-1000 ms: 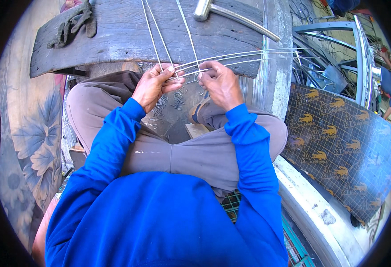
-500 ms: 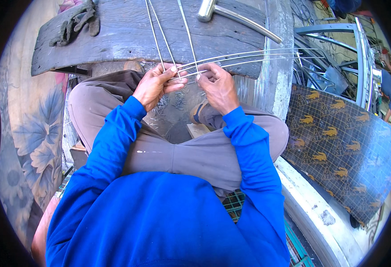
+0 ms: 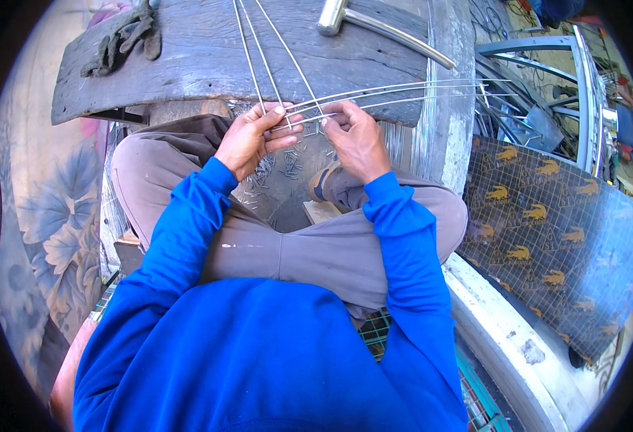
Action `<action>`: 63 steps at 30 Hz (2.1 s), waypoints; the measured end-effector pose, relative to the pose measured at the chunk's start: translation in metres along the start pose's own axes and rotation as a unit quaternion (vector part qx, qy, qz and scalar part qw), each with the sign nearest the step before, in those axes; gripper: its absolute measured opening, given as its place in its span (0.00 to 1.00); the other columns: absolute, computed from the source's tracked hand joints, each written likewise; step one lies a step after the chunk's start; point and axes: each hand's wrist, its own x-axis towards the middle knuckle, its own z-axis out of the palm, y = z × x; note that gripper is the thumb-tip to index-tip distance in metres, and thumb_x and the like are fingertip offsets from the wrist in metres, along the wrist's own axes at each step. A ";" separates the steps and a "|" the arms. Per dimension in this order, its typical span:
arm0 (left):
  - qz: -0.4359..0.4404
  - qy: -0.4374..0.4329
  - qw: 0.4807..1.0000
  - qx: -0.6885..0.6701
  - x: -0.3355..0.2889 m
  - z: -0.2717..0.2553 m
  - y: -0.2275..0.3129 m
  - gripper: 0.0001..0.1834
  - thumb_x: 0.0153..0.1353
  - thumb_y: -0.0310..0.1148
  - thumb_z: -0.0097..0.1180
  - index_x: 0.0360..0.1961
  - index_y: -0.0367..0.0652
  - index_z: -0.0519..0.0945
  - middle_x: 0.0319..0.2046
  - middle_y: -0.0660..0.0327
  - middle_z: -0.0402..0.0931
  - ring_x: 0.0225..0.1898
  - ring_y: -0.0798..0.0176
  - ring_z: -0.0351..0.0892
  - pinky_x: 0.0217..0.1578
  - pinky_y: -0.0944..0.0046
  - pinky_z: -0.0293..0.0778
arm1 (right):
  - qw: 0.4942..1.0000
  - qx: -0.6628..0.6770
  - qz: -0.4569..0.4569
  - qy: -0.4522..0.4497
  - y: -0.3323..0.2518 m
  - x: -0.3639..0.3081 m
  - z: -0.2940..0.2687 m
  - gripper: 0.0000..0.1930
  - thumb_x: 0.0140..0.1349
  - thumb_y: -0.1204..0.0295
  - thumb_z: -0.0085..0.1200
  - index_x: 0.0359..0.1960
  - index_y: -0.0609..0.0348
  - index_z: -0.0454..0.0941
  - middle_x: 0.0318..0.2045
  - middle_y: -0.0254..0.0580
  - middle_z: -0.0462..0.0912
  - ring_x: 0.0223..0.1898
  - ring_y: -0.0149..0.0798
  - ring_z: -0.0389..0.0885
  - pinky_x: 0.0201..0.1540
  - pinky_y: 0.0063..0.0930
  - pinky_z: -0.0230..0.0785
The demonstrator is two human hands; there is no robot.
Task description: Bending and cutting metal wire or rods to create a wire frame structure.
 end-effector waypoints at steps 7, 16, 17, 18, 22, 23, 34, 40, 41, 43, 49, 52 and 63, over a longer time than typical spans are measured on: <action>0.000 -0.006 1.000 -0.012 0.003 -0.002 -0.004 0.15 0.80 0.34 0.51 0.61 0.38 0.74 0.57 0.47 0.81 0.55 0.54 0.87 0.53 0.59 0.88 | 0.996 0.082 0.037 -0.012 0.000 0.001 0.002 0.12 0.71 0.76 0.60 0.54 0.66 0.81 0.34 0.38 0.86 0.34 0.27 0.82 0.38 0.24 0.77; 0.010 0.008 1.000 0.004 0.001 -0.002 -0.003 0.16 0.79 0.37 0.54 0.60 0.40 0.77 0.55 0.50 0.83 0.56 0.52 0.86 0.53 0.56 0.86 | 0.995 0.092 0.021 -0.027 0.001 0.002 0.002 0.13 0.71 0.76 0.60 0.54 0.67 0.81 0.33 0.37 0.84 0.33 0.26 0.80 0.36 0.23 0.74; 0.011 0.009 1.000 0.005 0.002 -0.004 -0.003 0.16 0.79 0.37 0.54 0.60 0.40 0.77 0.55 0.50 0.83 0.56 0.52 0.86 0.53 0.56 0.86 | 0.994 0.099 0.022 -0.029 0.000 0.002 0.002 0.13 0.71 0.76 0.60 0.54 0.67 0.80 0.33 0.37 0.84 0.33 0.26 0.80 0.36 0.23 0.74; -0.003 -0.002 1.000 -0.025 0.003 -0.005 -0.001 0.17 0.78 0.38 0.55 0.60 0.40 0.77 0.55 0.50 0.83 0.56 0.52 0.86 0.53 0.56 0.87 | 0.994 0.100 0.022 -0.029 0.000 0.002 0.002 0.13 0.71 0.76 0.60 0.54 0.67 0.80 0.33 0.37 0.84 0.33 0.26 0.80 0.36 0.23 0.74; -0.031 0.027 0.997 -0.072 0.001 0.005 0.005 0.20 0.77 0.43 0.57 0.60 0.39 0.77 0.54 0.49 0.84 0.55 0.51 0.87 0.51 0.54 0.89 | 0.994 0.097 0.018 -0.047 -0.002 0.000 0.003 0.13 0.71 0.75 0.60 0.55 0.67 0.81 0.35 0.38 0.85 0.35 0.27 0.81 0.40 0.24 0.75; -0.030 0.028 0.997 -0.071 0.002 0.006 0.004 0.20 0.77 0.43 0.57 0.60 0.39 0.77 0.54 0.49 0.84 0.55 0.51 0.87 0.51 0.54 0.89 | 0.993 0.097 0.013 -0.058 -0.003 -0.001 0.004 0.14 0.71 0.75 0.60 0.55 0.67 0.81 0.35 0.39 0.86 0.36 0.28 0.82 0.41 0.25 0.76; -0.031 -0.039 0.992 -0.117 0.012 -0.003 -0.006 0.26 0.79 0.45 0.53 0.65 0.33 0.75 0.59 0.45 0.82 0.58 0.52 0.86 0.52 0.54 0.89 | 0.993 0.103 0.008 -0.062 0.006 0.002 0.007 0.13 0.70 0.76 0.60 0.54 0.67 0.81 0.38 0.41 0.87 0.38 0.29 0.83 0.43 0.26 0.78; -0.025 -0.054 0.992 -0.112 0.009 -0.003 -0.005 0.28 0.78 0.48 0.53 0.64 0.33 0.75 0.59 0.44 0.81 0.60 0.49 0.84 0.54 0.50 0.87 | 0.991 0.110 0.004 -0.070 0.005 0.002 0.006 0.14 0.70 0.75 0.60 0.54 0.67 0.81 0.38 0.42 0.87 0.38 0.30 0.84 0.43 0.27 0.79; -0.026 -0.053 0.992 -0.110 0.007 -0.002 -0.005 0.28 0.78 0.48 0.53 0.64 0.33 0.75 0.59 0.44 0.81 0.60 0.49 0.84 0.54 0.50 0.87 | 0.992 0.112 0.001 -0.065 0.005 0.001 0.005 0.14 0.70 0.74 0.60 0.54 0.67 0.81 0.38 0.42 0.87 0.38 0.30 0.84 0.43 0.28 0.79; -0.035 -0.012 0.994 -0.099 0.005 -0.001 -0.003 0.34 0.75 0.59 0.54 0.61 0.34 0.76 0.56 0.44 0.82 0.58 0.47 0.84 0.52 0.49 0.87 | 0.992 0.104 0.004 -0.064 0.006 0.002 0.006 0.14 0.70 0.74 0.60 0.54 0.67 0.81 0.38 0.42 0.87 0.38 0.30 0.84 0.43 0.28 0.79; 0.000 0.072 0.991 -0.111 0.005 -0.021 -0.006 0.38 0.71 0.69 0.48 0.54 0.39 0.77 0.48 0.50 0.81 0.48 0.51 0.84 0.46 0.49 0.83 | 0.994 0.082 0.010 -0.065 0.005 0.005 0.011 0.15 0.70 0.73 0.61 0.55 0.68 0.81 0.37 0.43 0.88 0.38 0.31 0.85 0.44 0.27 0.79; 0.053 0.175 0.981 -0.061 0.003 -0.024 -0.006 0.29 0.71 0.58 0.56 0.51 0.38 0.78 0.44 0.54 0.80 0.45 0.54 0.82 0.49 0.50 0.79 | 0.995 0.081 0.011 -0.058 0.008 0.006 0.011 0.15 0.70 0.72 0.61 0.55 0.67 0.82 0.37 0.42 0.88 0.37 0.31 0.85 0.44 0.28 0.79; 0.365 -0.186 0.419 0.810 0.000 0.003 0.094 0.42 0.65 0.57 0.62 0.76 0.53 0.68 0.78 0.59 0.62 0.82 0.44 0.50 0.79 0.32 0.40 | 0.995 0.090 0.000 -0.049 0.018 0.009 0.015 0.14 0.69 0.72 0.62 0.53 0.65 0.83 0.39 0.43 0.89 0.41 0.31 0.87 0.47 0.29 0.79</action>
